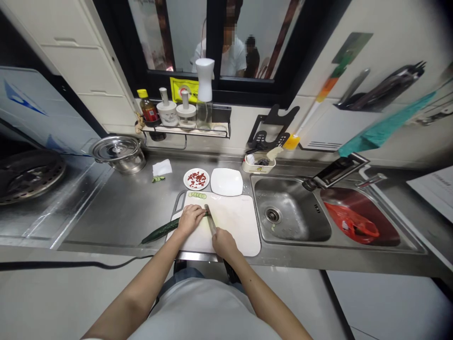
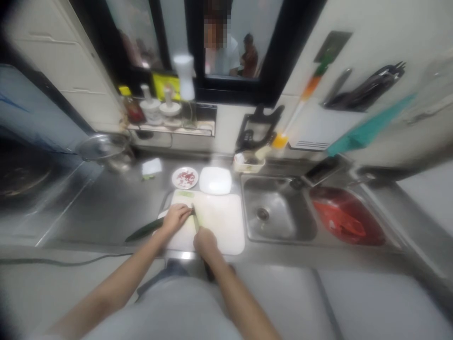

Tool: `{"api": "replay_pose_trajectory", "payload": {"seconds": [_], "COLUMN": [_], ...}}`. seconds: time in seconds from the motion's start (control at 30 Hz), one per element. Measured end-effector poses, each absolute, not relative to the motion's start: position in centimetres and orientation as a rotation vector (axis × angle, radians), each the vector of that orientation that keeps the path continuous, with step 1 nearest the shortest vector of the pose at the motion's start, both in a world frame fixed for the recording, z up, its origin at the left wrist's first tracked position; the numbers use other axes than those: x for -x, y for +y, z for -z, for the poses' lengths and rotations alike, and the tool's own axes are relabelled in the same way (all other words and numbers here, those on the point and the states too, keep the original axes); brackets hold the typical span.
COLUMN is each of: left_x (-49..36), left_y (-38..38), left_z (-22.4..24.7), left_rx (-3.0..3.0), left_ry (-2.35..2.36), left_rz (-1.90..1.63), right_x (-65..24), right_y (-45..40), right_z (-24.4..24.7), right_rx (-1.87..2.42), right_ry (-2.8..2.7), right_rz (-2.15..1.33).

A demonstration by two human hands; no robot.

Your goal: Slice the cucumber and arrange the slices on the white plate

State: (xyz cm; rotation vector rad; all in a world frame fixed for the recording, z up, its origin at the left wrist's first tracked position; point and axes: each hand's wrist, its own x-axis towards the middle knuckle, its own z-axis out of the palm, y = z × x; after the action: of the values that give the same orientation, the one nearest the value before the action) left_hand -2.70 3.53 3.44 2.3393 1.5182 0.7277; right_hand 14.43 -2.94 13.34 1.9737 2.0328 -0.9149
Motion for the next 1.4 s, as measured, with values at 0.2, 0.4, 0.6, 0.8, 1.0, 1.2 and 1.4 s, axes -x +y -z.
{"api": "replay_pose_trajectory", "payload": {"seconds": [0.2,0.4,0.6,0.8,1.0,1.2,1.4], "left_x": [2.7,2.7,2.7,2.8,2.8,2.7,2.7], "left_y": [3.5,3.5,3.5,3.6,3.5,3.5,3.5], "left_z": [-3.6,-3.6,-3.6,-3.5,-3.5,-3.6,-3.8], "left_rx": [-2.328,-2.322,-2.319,-2.329,-2.313,-2.304,-2.297], "left_ry": [1.511,1.508,1.518,1.526,1.515,1.523,1.524], "left_rz": [-0.732,-0.729,-0.726,-0.704,-0.713,-0.720,-0.734], "right_x": [-13.8,-13.4,-13.6,-13.9,-13.5,-13.1,-12.6], "right_y": [-2.0,-1.5,-1.9,-2.7,-2.2,-2.2,-1.1], "right_z": [-13.4,-13.4,-13.2,-12.7,-12.0,-11.3,-11.2], "right_rx": [-1.969,-1.982,-1.979,-1.963,-1.978,-1.999,-2.017], "right_ry": [2.010,1.986,1.986,1.998,1.990,2.003,1.997], "right_rz": [0.917,0.932,0.929,0.911,0.905,0.895,0.895]}}
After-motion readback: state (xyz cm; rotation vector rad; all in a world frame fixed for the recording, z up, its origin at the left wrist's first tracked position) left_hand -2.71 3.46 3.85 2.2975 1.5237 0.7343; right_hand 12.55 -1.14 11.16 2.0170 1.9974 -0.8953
